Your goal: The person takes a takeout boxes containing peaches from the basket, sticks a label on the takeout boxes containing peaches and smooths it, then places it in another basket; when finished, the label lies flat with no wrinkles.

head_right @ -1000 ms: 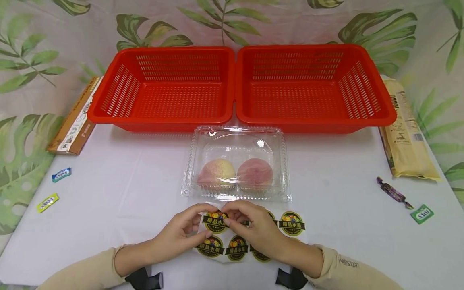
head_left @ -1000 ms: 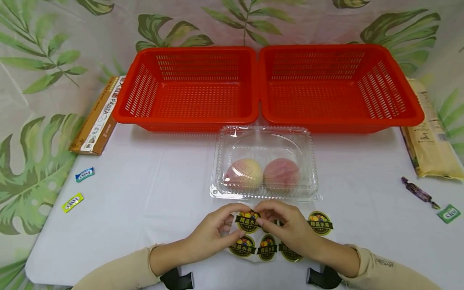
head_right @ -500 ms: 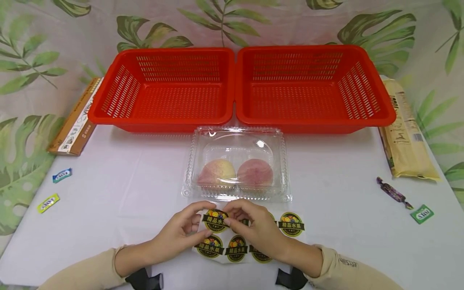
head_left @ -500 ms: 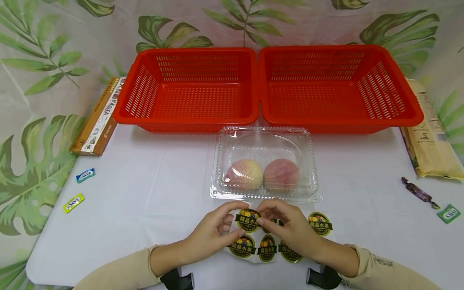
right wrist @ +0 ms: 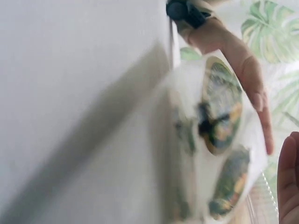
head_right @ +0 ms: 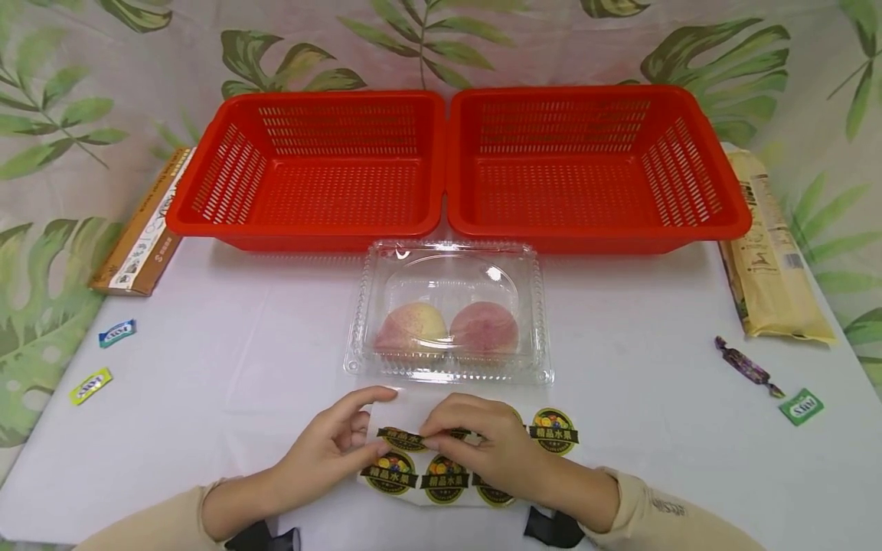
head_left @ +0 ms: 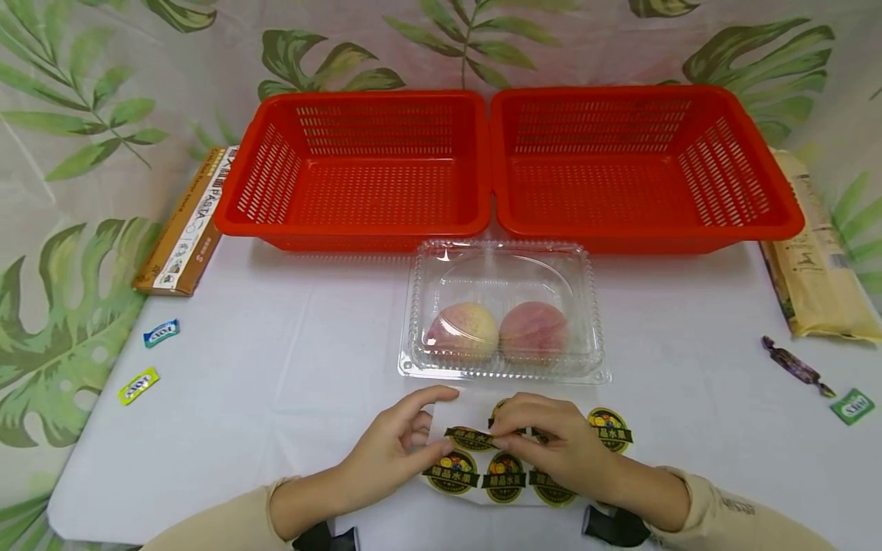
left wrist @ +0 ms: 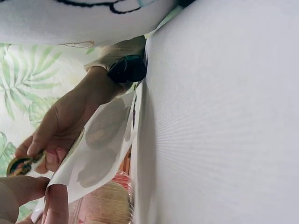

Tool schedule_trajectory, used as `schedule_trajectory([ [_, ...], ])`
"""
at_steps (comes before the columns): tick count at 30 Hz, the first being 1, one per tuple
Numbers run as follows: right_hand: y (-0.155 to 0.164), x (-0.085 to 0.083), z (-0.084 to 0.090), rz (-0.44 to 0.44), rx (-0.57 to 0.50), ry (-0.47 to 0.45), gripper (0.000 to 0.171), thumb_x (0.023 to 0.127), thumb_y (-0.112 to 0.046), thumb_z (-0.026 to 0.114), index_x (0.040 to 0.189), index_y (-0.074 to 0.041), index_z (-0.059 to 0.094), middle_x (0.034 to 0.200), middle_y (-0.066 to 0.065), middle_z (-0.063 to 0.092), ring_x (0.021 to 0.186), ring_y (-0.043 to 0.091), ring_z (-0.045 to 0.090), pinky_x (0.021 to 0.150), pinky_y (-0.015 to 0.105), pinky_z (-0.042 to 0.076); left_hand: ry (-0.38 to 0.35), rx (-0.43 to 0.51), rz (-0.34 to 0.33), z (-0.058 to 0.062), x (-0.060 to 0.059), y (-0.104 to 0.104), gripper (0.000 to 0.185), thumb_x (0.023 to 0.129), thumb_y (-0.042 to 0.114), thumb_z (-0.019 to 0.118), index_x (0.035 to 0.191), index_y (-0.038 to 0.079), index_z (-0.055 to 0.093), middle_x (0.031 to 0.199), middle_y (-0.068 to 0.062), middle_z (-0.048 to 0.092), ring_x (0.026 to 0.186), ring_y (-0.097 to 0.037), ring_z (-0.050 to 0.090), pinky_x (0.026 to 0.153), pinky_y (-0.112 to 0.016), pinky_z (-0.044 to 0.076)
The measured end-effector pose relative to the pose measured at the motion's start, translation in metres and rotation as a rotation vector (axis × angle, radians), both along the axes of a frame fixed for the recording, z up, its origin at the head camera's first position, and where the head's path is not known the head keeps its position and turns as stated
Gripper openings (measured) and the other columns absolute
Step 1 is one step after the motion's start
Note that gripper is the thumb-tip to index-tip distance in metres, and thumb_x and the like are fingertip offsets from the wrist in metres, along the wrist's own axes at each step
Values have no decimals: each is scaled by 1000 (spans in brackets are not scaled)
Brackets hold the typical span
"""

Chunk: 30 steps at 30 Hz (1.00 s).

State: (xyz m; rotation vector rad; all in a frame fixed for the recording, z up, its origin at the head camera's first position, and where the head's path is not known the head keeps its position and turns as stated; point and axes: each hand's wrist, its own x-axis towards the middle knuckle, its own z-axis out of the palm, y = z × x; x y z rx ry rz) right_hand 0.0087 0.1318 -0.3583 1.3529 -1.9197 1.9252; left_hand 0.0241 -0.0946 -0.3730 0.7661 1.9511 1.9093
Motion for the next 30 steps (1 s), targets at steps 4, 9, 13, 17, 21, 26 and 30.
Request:
schedule_trajectory([
  [4, 8, 0, -6, 13, -43, -94, 16, 84, 1, 59, 100, 1, 58, 89, 11, 59, 80, 16, 56, 65, 24, 50, -16, -76, 64, -3, 0, -7, 56, 81, 1, 65, 130, 8, 39, 83, -6, 59, 70, -14, 61, 62, -28, 53],
  [9, 15, 0, -13, -9, -54, -213, 25, 82, 5, 60, 107, 1, 57, 94, 9, 59, 83, 16, 56, 69, 24, 50, 84, -288, 124, -4, -3, -15, 61, 77, 9, 70, 131, 13, 41, 91, 1, 48, 69, -7, 53, 61, -21, 50],
  [13, 16, 0, -13, -4, -38, -230, 29, 82, 6, 59, 110, 1, 55, 98, 10, 58, 84, 16, 56, 70, 25, 50, 299, -505, 152, -1, -5, -20, 62, 76, 18, 73, 130, 11, 43, 84, 6, 41, 63, -3, 42, 53, -15, 43],
  [17, 17, 0, -10, 18, -27, -245, 34, 80, 12, 59, 112, 2, 53, 102, 11, 57, 88, 16, 56, 72, 26, 50, 454, -597, 158, 6, -6, -21, 58, 80, 27, 69, 129, 10, 44, 83, 7, 41, 59, 1, 38, 49, -11, 36],
  [21, 17, -2, -7, 34, -9, -238, 36, 80, 11, 59, 114, 2, 52, 102, 12, 56, 86, 17, 55, 71, 27, 51, 562, -392, 115, 18, -13, -14, 51, 85, 26, 63, 126, 3, 44, 94, -1, 48, 71, -4, 48, 61, -11, 43],
  [26, 17, -7, 5, 17, 23, -247, 38, 79, 12, 60, 115, 3, 51, 101, 12, 56, 84, 17, 57, 69, 29, 51, 537, -69, 11, 34, -29, 3, 48, 84, 10, 63, 125, -5, 41, 103, -10, 49, 85, -16, 57, 75, -23, 49],
  [30, 18, -16, 21, -62, 65, -264, 40, 75, 18, 61, 112, 4, 54, 103, 11, 57, 86, 17, 60, 70, 30, 51, 500, -4, 7, 43, -46, 15, 39, 80, -4, 63, 118, -4, 50, 103, -10, 53, 85, -15, 58, 72, -25, 51],
])
